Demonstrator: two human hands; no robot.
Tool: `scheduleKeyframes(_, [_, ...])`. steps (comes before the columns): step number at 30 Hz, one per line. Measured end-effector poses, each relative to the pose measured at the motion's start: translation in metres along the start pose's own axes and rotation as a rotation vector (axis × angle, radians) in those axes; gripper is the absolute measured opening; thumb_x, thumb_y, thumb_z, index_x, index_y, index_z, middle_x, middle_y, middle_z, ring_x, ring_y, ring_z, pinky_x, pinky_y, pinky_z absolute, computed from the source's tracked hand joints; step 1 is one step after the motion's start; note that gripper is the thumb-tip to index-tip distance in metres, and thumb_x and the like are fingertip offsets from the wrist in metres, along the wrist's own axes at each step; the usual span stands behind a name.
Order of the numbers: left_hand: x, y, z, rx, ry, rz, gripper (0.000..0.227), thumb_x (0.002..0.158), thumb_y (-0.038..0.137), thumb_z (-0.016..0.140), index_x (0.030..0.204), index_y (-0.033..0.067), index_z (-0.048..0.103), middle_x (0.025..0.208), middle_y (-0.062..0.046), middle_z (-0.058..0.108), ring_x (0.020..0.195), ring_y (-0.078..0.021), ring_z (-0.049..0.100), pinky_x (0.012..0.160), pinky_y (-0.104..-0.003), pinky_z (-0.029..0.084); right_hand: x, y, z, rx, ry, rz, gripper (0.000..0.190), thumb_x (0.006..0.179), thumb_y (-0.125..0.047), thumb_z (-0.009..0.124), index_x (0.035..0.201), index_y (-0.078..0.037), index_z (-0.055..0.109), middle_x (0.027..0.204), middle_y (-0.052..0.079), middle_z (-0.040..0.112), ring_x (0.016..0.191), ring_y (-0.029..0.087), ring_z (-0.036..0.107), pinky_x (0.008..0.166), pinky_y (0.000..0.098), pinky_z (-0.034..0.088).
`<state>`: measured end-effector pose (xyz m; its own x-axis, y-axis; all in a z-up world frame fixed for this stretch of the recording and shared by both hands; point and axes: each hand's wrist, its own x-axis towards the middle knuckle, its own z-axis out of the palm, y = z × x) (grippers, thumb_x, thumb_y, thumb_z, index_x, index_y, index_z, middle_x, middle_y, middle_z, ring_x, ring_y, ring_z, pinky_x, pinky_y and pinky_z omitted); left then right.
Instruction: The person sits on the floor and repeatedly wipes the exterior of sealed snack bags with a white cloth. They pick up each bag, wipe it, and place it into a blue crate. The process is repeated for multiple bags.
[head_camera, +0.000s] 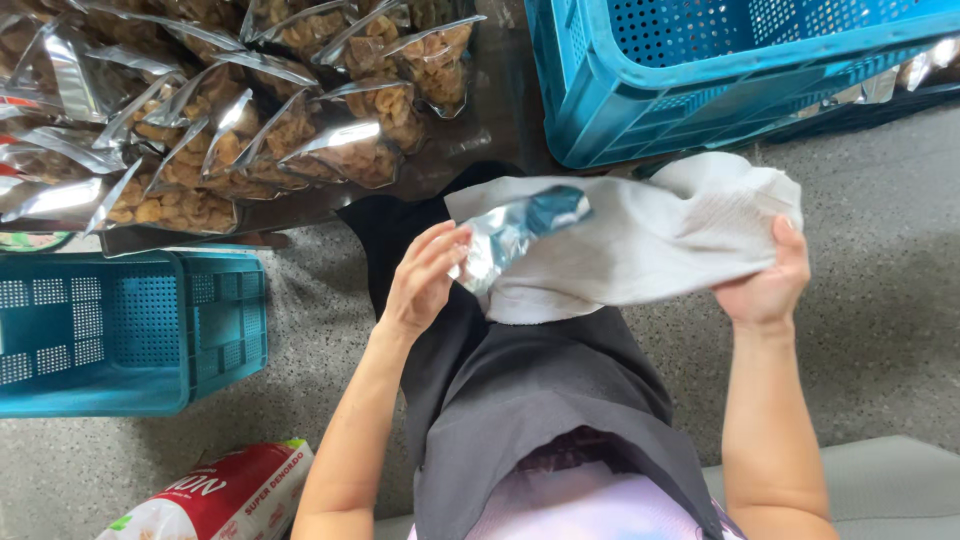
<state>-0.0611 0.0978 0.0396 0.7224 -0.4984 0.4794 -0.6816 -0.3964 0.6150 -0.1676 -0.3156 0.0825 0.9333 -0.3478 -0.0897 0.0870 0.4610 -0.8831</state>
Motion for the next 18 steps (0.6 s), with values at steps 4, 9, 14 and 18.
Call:
scheduleKeyframes(4, [-0.009,0.013,-0.009,0.25,0.015,0.219,0.028,0.083,0.006,0.073,0.111,0.0069,0.071,0.126,-0.007,0.068,0.116,-0.0285,0.067,0.094,-0.042,0.054,-0.019,-0.006,0.071,-0.558,-0.438,0.006,0.074,0.077,-0.019,0.052,0.149,-0.002,0.051,0.143,0.018,0.058,0.134,0.037,0.054,0.113,0.0488,0.045])
scheduleKeyframes(9, [-0.047,0.011,0.003,0.288,0.039,0.198,0.018,0.081,0.011,0.077,0.099,0.0091,0.073,0.11,-0.007,0.069,0.102,-0.0272,0.068,0.079,-0.041,0.054,-0.007,0.111,0.189,-1.164,-0.963,-0.378,0.056,0.09,-0.021,0.063,0.143,-0.004,0.059,0.157,0.019,0.05,0.124,0.032,0.06,0.101,0.0462,0.045])
scheduleKeyframes(14, [-0.059,0.005,0.005,0.265,0.107,0.15,0.017,0.087,-0.004,0.076,0.102,0.0036,0.073,0.116,-0.009,0.071,0.115,-0.0322,0.07,0.089,-0.038,0.063,0.038,0.168,0.147,-1.271,-0.73,-0.683,0.037,0.087,-0.031,0.069,0.114,-0.006,0.071,0.118,0.011,0.071,0.105,0.03,0.069,0.096,0.0436,0.054])
scheduleKeyframes(18, [-0.055,0.006,0.009,0.165,0.138,0.143,0.022,0.084,-0.008,0.077,0.102,0.0022,0.07,0.118,-0.012,0.07,0.12,-0.0367,0.068,0.096,-0.042,0.062,0.069,0.181,0.053,-1.15,-0.463,-0.454,0.031,0.103,-0.029,0.059,0.11,-0.003,0.074,0.102,0.016,0.072,0.094,0.035,0.067,0.086,0.0447,0.053])
